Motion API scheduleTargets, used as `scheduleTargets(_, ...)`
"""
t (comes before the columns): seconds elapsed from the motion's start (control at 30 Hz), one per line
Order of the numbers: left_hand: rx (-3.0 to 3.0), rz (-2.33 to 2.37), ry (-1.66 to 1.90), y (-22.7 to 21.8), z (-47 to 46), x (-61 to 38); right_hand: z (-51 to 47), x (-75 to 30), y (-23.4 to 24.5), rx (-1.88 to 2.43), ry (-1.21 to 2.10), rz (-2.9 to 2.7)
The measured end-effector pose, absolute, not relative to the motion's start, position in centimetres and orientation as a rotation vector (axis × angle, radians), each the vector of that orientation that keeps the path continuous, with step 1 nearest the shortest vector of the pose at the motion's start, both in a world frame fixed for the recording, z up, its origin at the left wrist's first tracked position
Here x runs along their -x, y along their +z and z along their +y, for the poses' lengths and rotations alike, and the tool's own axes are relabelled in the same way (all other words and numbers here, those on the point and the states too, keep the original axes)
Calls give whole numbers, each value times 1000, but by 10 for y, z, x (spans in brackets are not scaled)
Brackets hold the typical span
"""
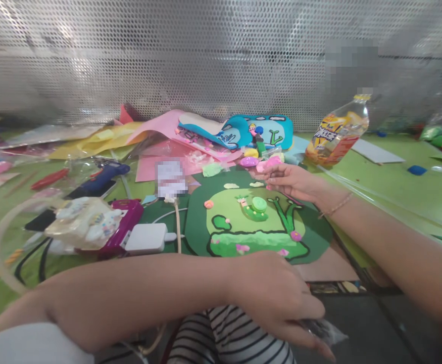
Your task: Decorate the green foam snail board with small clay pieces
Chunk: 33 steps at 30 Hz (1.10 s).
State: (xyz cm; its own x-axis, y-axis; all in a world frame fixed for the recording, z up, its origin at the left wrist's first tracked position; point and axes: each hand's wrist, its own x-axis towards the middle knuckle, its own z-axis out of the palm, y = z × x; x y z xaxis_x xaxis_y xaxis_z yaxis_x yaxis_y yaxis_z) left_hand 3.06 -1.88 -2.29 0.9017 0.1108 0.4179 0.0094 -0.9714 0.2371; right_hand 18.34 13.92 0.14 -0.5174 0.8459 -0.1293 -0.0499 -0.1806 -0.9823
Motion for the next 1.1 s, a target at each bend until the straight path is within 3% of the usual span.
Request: scheduleTargets(1.1,-2884,70,403,-15,-19,-31,138,-182,2,985,1741,-1357)
